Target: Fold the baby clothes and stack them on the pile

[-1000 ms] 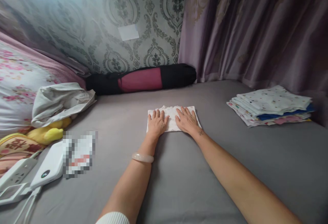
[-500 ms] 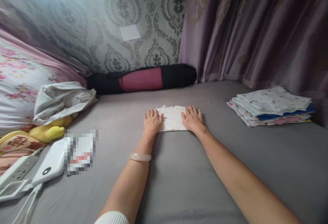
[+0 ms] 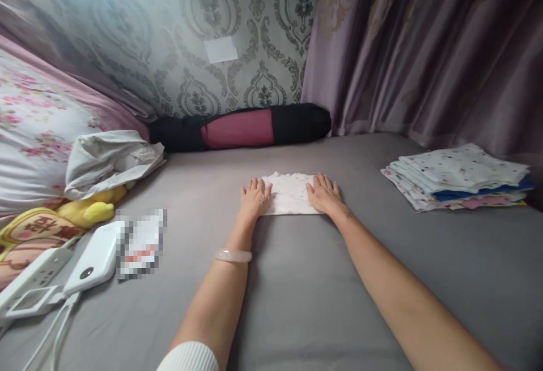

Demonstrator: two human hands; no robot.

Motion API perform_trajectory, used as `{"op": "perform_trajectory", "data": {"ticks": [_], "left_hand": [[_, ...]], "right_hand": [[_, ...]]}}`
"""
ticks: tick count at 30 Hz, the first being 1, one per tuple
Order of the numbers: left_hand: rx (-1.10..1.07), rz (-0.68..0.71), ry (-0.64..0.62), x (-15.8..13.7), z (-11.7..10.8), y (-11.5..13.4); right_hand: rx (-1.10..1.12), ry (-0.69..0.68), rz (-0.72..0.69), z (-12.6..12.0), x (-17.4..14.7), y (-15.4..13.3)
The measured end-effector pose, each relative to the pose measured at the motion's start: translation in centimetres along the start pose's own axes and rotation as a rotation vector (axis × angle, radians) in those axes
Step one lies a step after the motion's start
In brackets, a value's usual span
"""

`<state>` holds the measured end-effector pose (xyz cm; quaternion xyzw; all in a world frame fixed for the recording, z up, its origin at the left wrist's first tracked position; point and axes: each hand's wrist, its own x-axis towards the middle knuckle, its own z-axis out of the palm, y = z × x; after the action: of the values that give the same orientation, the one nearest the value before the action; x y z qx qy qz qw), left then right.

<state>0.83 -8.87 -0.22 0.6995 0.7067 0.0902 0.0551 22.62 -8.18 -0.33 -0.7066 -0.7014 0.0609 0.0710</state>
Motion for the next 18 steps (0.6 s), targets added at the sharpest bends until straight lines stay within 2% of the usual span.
{"op": "perform_trajectory", "data": {"ticks": [4, 10, 18], "left_hand": [[0.032, 0.001, 0.076, 0.0, -0.4, -0.8], [0.035, 0.036, -0.041, 0.1, 0.2, -1.3], [-0.001, 0.021, -0.065, 0.1, 0.0, -1.3]], "right_hand": [[-0.006, 0.033, 0.043, 0.0, 0.3, 0.7], [0.012, 0.026, 0.069, 0.7, 0.6, 1.1], [0.017, 0.005, 0.072, 0.6, 0.7, 1.2]]}}
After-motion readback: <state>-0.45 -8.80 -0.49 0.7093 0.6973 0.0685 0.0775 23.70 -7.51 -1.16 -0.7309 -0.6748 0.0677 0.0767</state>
